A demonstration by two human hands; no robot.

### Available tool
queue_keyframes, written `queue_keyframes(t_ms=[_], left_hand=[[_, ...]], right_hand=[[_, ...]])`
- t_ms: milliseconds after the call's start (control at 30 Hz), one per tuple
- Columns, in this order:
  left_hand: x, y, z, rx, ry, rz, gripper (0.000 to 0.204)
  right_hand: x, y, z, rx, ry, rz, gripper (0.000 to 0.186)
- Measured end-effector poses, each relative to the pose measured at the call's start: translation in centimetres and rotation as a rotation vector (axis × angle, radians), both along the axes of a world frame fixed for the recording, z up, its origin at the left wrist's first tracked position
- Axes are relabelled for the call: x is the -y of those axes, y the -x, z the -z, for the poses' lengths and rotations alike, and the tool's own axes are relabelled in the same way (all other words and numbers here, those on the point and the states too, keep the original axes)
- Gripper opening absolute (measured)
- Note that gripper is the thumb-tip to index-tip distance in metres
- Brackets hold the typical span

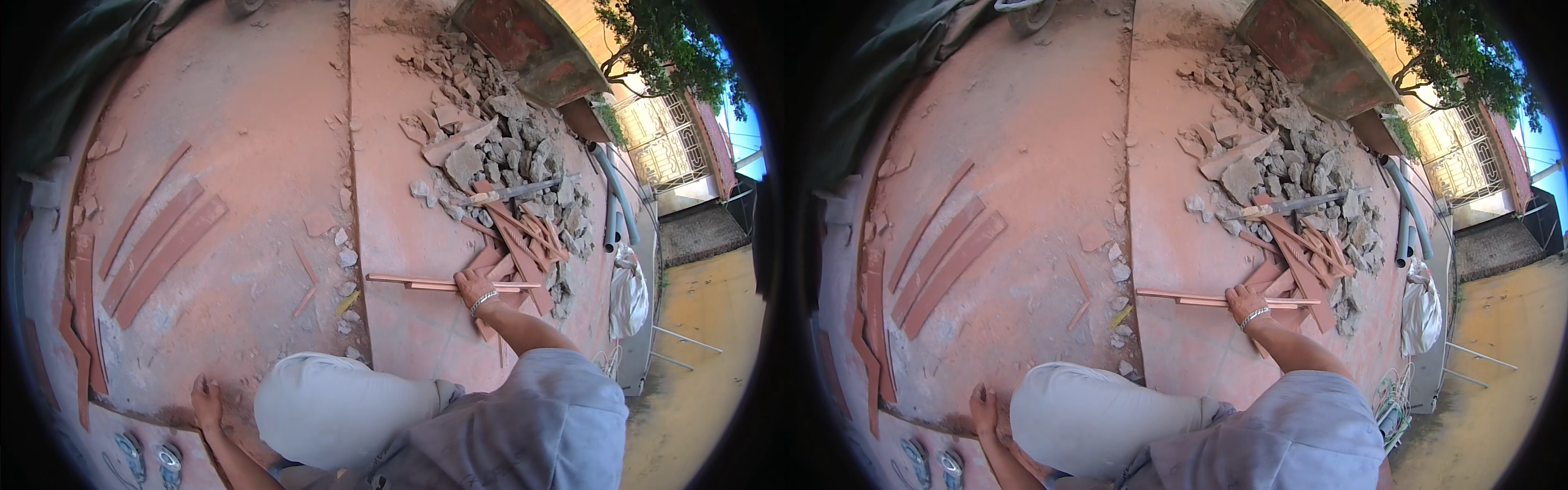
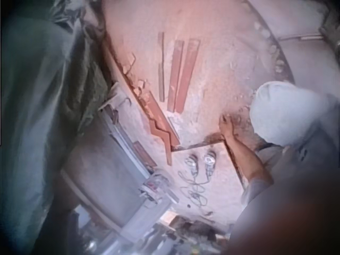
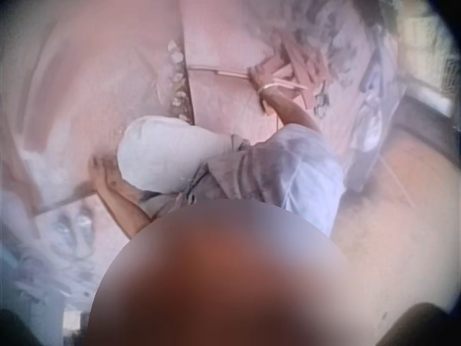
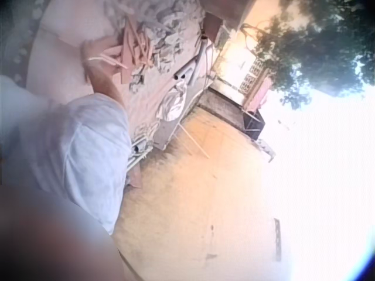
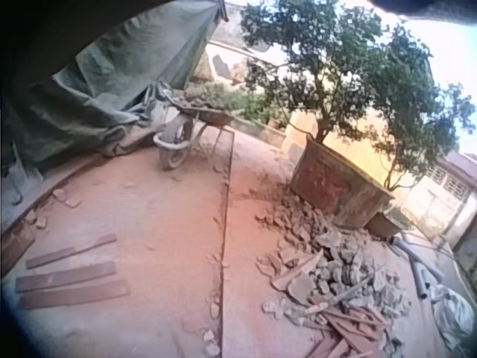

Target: The person walks through a tiled outdoor area, picks up a bucket, then squats to sort broken terracotta tiles by hand, stacking them into piles. The person later stands and uses a hoe to move debris.

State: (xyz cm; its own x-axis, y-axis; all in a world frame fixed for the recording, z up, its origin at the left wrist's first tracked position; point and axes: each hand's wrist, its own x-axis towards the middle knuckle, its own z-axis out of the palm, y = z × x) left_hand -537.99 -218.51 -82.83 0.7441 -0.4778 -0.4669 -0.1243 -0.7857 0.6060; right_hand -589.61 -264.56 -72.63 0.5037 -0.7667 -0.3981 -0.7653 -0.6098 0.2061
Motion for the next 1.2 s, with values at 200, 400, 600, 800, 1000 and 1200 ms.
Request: queue_keyframes(t_ms=[200, 400, 600, 800, 1000, 1200], left_hand=[[0.3, 0.0, -1.0, -0.018, 0.016, -0.045, 0.051], [0.7, 1.1, -2.6, -0.013, -0.063, -0.092, 0.052], [0.0, 0.7, -2.4, 0.014, -0.195, -0.107, 0.06], [0.0, -2.5, 0.0, -0.142, -0.451, -0.007, 0.08], [1.3, -3.9, 0.0, -0.291, -0.633, 0.127, 0.096], [2.0, -4.2, -1.3, -0.33, -0.686, 0.182, 0.102]], right_hand=[[9.5, 4.0, -2.3, 0.01, 0.258, 0.159, 0.02], [9.2, -0.2, -1.0, -0.324, 0.489, 0.298, 0.053], [-4.1, -19.1, 3.1, 0.166, -0.348, -0.246, 0.076], [-11.0, -47.6, 7.0, 0.572, -0.038, -0.892, 0.064], [-16.5, -59.2, 6.3, 0.764, 0.101, -1.149, 0.046], [-19.3, -62.0, 6.8, 0.86, 0.067, -1.197, 0.041]])
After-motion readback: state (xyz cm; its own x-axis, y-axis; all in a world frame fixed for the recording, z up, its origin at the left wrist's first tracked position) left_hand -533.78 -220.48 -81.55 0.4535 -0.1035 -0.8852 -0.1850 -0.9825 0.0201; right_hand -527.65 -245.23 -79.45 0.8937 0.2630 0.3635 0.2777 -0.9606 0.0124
